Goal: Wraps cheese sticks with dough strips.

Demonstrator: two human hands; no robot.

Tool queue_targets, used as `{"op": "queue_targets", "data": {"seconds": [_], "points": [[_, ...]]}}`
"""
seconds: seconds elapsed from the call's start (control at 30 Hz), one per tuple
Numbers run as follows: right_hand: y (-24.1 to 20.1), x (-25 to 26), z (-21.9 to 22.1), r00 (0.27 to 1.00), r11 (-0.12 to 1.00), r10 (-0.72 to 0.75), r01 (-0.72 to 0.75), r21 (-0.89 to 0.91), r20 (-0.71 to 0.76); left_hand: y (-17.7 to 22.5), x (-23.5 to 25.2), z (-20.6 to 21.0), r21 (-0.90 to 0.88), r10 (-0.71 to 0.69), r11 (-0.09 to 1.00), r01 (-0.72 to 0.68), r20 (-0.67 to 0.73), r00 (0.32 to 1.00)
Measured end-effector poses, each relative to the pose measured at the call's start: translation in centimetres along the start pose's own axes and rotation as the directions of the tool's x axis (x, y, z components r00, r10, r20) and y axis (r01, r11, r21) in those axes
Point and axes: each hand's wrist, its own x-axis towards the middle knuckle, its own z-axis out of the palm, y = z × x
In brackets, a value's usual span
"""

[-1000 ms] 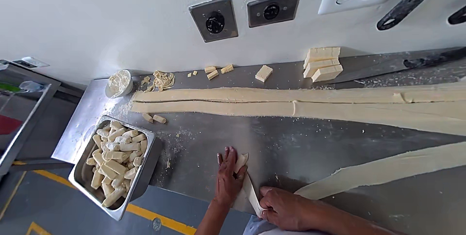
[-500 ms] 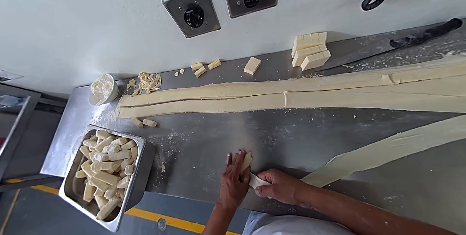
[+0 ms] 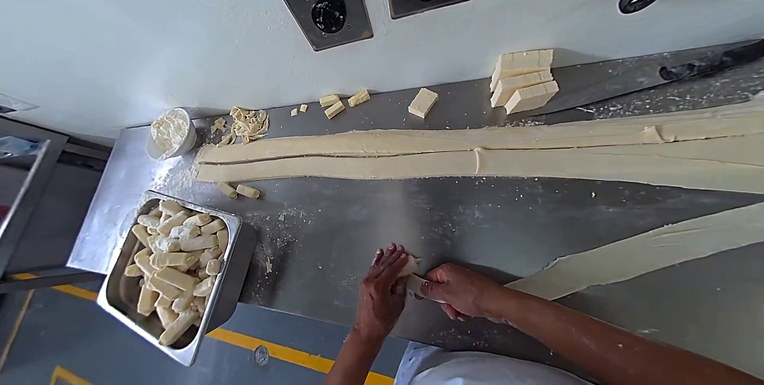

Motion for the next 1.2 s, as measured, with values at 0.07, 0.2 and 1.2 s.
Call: {"op": "queue_targets", "data": {"seconds": [0.07, 0.2, 1.2], "points": [[-0.5, 0.3, 0.3, 1.0, 1.0, 0.005, -0.006, 0.011, 0.022, 0.1, -0.1, 0.1, 0.022, -0.01, 1.0, 0.01, -0.024, 1.0], [-1.0, 1.0, 0.6, 0.999, 0.999, -0.043, 0.043, 0.005, 0.016, 2.0, -1.1, -0.9, -0.029, -0.111, 0.993, 0.115, 0.121, 0.986], [-3.3, 2.4, 5.0, 0.294, 0.126, -0.951, 0.642, -0.756, 0.092, 5.1, 2.9, -6.0, -0.852, -0.818, 0.053, 0.521, 0.262, 0.512]]}}
